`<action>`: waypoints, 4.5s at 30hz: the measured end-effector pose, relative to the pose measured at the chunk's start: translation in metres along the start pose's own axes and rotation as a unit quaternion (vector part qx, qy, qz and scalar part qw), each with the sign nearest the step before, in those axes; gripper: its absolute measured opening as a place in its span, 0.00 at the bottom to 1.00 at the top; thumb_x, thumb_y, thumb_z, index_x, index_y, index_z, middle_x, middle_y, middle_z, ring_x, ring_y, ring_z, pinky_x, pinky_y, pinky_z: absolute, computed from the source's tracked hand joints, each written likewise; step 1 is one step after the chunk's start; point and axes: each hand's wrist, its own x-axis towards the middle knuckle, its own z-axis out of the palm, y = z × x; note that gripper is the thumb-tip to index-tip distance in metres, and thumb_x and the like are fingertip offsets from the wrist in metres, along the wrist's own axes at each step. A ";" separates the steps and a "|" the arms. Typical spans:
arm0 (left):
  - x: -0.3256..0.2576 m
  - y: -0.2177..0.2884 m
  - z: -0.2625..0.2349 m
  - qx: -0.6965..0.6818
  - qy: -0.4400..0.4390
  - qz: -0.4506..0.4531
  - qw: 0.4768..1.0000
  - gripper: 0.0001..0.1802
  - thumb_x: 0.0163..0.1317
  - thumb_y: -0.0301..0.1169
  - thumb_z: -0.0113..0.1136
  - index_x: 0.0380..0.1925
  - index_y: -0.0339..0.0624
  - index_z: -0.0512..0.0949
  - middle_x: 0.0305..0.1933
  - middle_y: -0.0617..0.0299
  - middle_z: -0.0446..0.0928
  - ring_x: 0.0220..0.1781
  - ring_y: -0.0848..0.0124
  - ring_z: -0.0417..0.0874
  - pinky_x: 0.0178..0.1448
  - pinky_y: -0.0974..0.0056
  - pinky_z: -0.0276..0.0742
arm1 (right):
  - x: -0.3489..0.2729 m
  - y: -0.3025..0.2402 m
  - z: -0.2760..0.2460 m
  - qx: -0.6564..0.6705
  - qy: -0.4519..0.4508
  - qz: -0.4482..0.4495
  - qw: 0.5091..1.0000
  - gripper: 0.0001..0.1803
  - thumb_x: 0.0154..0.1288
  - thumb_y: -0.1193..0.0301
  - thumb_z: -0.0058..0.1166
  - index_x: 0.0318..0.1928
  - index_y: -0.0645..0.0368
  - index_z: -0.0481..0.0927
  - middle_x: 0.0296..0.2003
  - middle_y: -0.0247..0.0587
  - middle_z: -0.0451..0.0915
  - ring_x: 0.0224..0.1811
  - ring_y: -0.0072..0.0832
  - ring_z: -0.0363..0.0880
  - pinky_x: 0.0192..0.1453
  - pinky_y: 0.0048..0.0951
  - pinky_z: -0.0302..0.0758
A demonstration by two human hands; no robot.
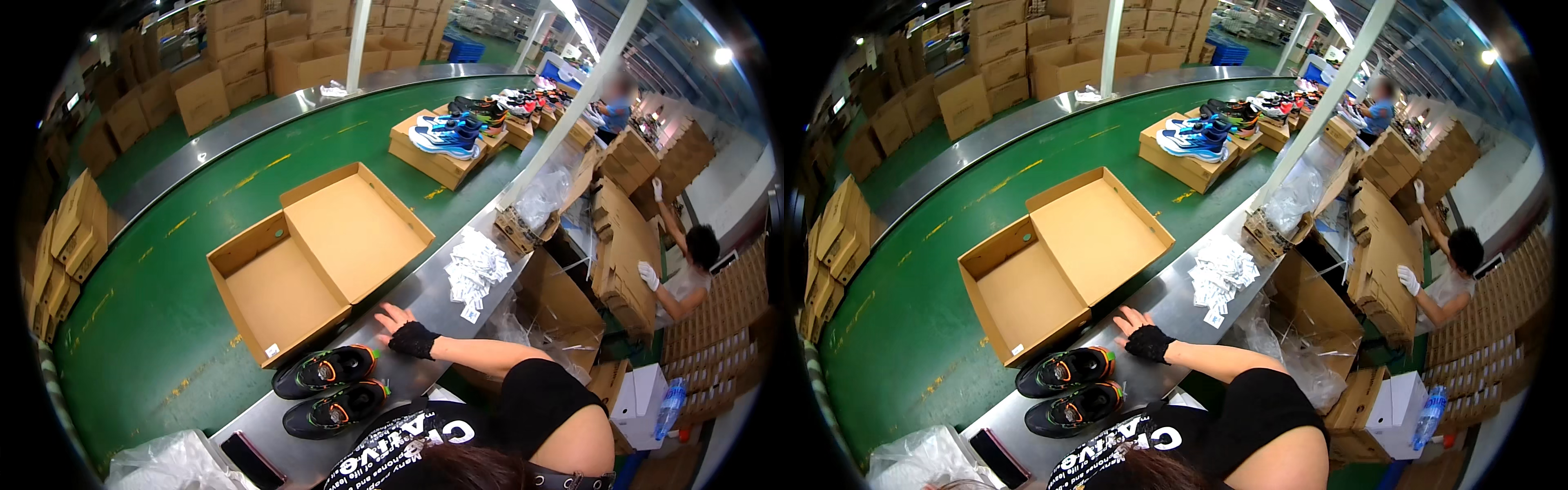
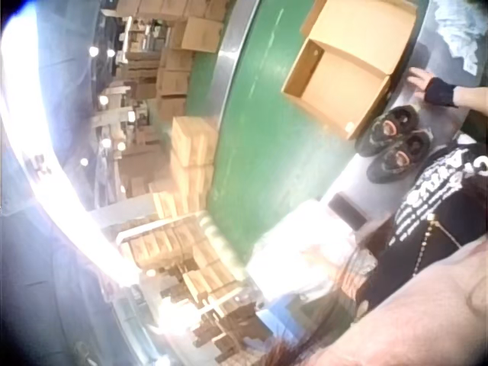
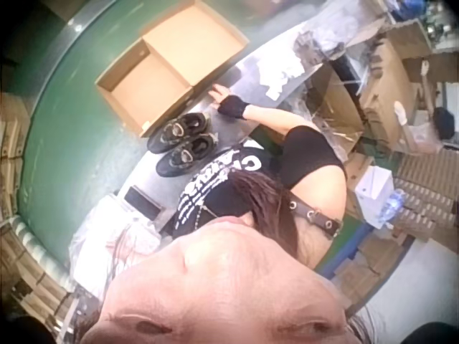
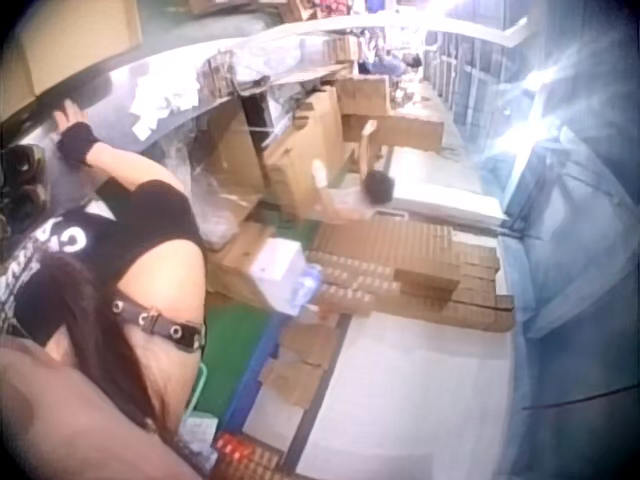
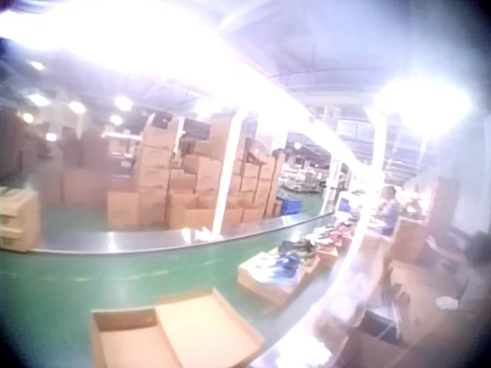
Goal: The person packages shoes by placing them into cardboard boxes lined with tissue paper, closing the boxes, and moving them to a conveyor belt.
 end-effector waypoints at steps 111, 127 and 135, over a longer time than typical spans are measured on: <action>-0.112 0.260 0.119 -0.325 -0.421 0.102 0.841 0.31 0.33 0.30 0.72 0.42 0.34 0.70 0.38 0.61 0.75 0.40 0.74 0.74 0.48 0.69 0.69 | 0.134 -0.182 -0.127 0.191 0.113 -0.275 0.936 0.18 0.44 0.76 0.59 0.39 0.64 0.72 0.41 0.49 0.72 0.42 0.44 0.71 0.47 0.36 0.69; -0.128 0.247 0.249 -0.226 -0.645 -0.190 0.705 0.25 0.62 0.42 0.45 0.48 0.28 0.64 0.43 0.48 0.72 0.41 0.62 0.77 0.44 0.62 0.75 | 0.103 -0.111 0.006 0.705 -0.124 0.416 0.561 0.18 0.53 0.64 0.56 0.44 0.58 0.72 0.40 0.38 0.75 0.41 0.27 0.74 0.39 0.21 0.70; -0.083 0.204 0.150 -0.319 -0.243 -0.151 0.904 0.35 0.63 0.55 0.30 0.50 0.31 0.66 0.45 0.52 0.70 0.48 0.64 0.70 0.50 0.63 0.64 | 0.132 -0.166 0.040 0.029 0.050 -0.112 0.992 0.33 0.40 0.85 0.45 0.54 0.56 0.64 0.55 0.51 0.62 0.57 0.42 0.60 0.51 0.49 0.57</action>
